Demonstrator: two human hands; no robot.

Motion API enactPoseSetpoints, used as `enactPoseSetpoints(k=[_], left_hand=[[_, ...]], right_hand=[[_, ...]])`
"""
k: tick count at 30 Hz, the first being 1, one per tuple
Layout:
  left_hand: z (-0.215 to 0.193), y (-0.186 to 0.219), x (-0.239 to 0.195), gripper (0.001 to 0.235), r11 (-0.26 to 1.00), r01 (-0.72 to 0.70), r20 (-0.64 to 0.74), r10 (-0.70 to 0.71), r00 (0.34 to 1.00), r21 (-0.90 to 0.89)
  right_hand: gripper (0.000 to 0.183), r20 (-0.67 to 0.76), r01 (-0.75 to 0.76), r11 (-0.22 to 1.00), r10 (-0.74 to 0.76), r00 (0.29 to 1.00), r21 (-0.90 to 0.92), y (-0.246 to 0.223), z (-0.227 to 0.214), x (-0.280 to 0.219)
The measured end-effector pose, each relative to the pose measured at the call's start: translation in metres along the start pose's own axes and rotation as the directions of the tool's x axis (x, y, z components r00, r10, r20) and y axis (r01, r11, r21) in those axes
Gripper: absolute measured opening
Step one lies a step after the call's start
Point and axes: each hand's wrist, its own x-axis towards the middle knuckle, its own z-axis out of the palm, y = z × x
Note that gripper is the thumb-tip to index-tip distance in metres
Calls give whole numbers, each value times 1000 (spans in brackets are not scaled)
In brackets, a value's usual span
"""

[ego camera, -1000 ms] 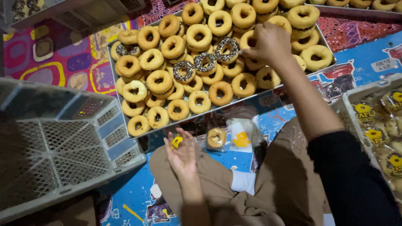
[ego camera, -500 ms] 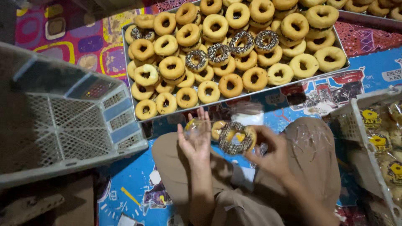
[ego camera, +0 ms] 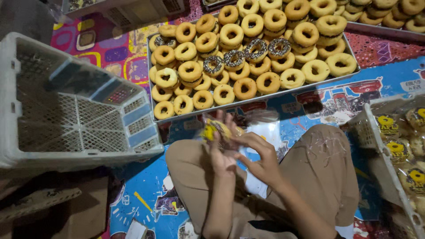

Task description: The person sits on the floor and repeatedly picks doughnuts from a metal tray, places them into small plastic bags, and sets the sealed bags into a white crate. The person handles both plain and chocolate-sprinkled doughnuts.

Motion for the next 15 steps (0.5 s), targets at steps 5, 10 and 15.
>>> enactPoseSetpoints(k=[5, 10, 15], left_hand=[[3, -14, -22, 62, 690, -125, -266, 431, 862, 713], [20, 28, -19, 17, 308, -464, 517, -116, 848, 831], [82, 52, -36, 18, 9, -768, 765, -95, 637, 640]], right_hand=[[14, 190, -24, 999, 15, 982, 47, -7, -34, 10], [32, 415, -154, 985, 108, 903, 80, -8, -95, 15], [21, 183, -63, 869, -33, 983, 491, -18, -112, 10]])
